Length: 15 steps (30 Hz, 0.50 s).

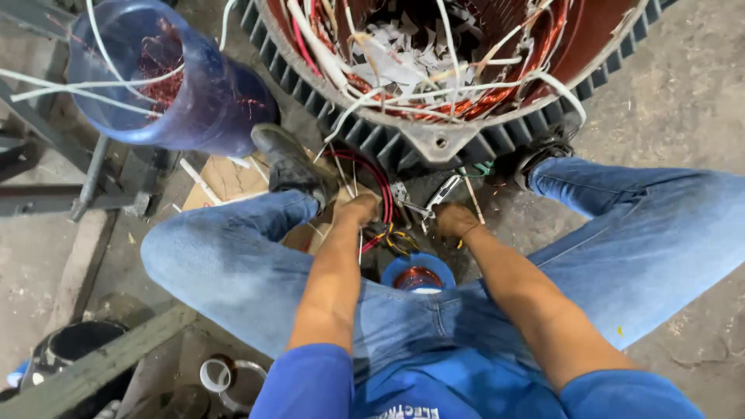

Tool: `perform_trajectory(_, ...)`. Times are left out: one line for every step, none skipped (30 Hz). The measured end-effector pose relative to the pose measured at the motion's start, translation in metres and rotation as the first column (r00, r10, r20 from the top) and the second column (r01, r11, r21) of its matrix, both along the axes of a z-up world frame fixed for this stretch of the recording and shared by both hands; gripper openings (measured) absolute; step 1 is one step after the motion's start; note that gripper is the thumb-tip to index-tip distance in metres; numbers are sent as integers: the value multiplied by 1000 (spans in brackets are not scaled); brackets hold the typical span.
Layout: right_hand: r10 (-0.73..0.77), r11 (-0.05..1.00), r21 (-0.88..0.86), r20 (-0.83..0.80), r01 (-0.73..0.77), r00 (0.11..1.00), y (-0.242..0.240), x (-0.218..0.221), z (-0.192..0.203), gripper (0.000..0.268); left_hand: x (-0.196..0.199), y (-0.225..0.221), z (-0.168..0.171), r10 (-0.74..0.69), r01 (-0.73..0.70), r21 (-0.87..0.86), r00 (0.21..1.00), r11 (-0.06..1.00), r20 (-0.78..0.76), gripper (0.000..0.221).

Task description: The recorder is winding copper coils and applying insulation sleeves to the wiring of a large industrial electric motor stator.

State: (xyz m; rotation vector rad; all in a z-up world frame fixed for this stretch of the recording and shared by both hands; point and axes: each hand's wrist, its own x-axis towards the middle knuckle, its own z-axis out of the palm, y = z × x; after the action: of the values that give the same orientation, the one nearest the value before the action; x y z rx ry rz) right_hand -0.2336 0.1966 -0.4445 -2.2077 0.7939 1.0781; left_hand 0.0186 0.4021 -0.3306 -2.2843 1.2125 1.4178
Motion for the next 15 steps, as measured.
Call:
perform_trajectory(135,983,-142,152,-114,979,-1,6,9,48,4,1,-55,-56,56,-1,997,998,-48,18)
perform_trajectory(284,933,-299,274,-199,919,-1,10,20,56,8,-48,-104,-113,113,-3,989,994,-95,26)
perform_trajectory(271,932,-315,277,-179,922,0,18,43,56,15,-54,-87,-133,132,-17,987,991,-86,26)
perform_trajectory(325,918,-349,392,-187,861,2,24,66,51,23,-58,-71,4,-7,-27,994,1000,-114,33)
perform_trajectory(378,905,-376,493,-200,784,13,23,89,49,20,-52,-55,147,-152,-21,977,988,-152,40)
perform_trajectory(370,906,-380,489,-189,790,32,24,146,49,6,-51,-64,133,-139,-26,979,990,-155,40)
perform_trajectory(308,949,-17,282,-316,909,39,34,197,43,-4,-52,-71,-2,0,-15,994,1000,-107,42)
perform_trajectory(316,878,365,43,-309,948,41,44,241,42,-14,-52,-79,-138,138,2,989,990,-59,44)
perform_trajectory(315,879,362,44,-309,948,48,23,262,42,-23,-58,-71,-139,139,0,989,990,-57,44)
perform_trajectory(341,893,237,200,-383,919,56,3,283,38,-32,-62,-63,-307,311,21,945,950,-116,41)
perform_trajectory(378,896,96,345,-433,859,62,-17,303,58,-40,-70,-56,-461,473,30,870,880,-176,45)
perform_trajectory(380,897,90,344,-433,859,40,-29,348,58,-35,-68,16,-462,473,25,870,881,-172,45)
perform_trajectory(267,905,247,303,-346,915,19,-41,394,45,-39,-79,91,-469,479,-20,849,878,-244,35)
perform_trajectory(155,886,395,244,-244,957,-2,-51,439,35,-49,-97,173,-476,481,-67,821,874,-314,25)
perform_trajectory(161,886,392,239,-247,958,-19,-67,464,35,-43,-102,215,-473,476,-74,823,876,-315,25)
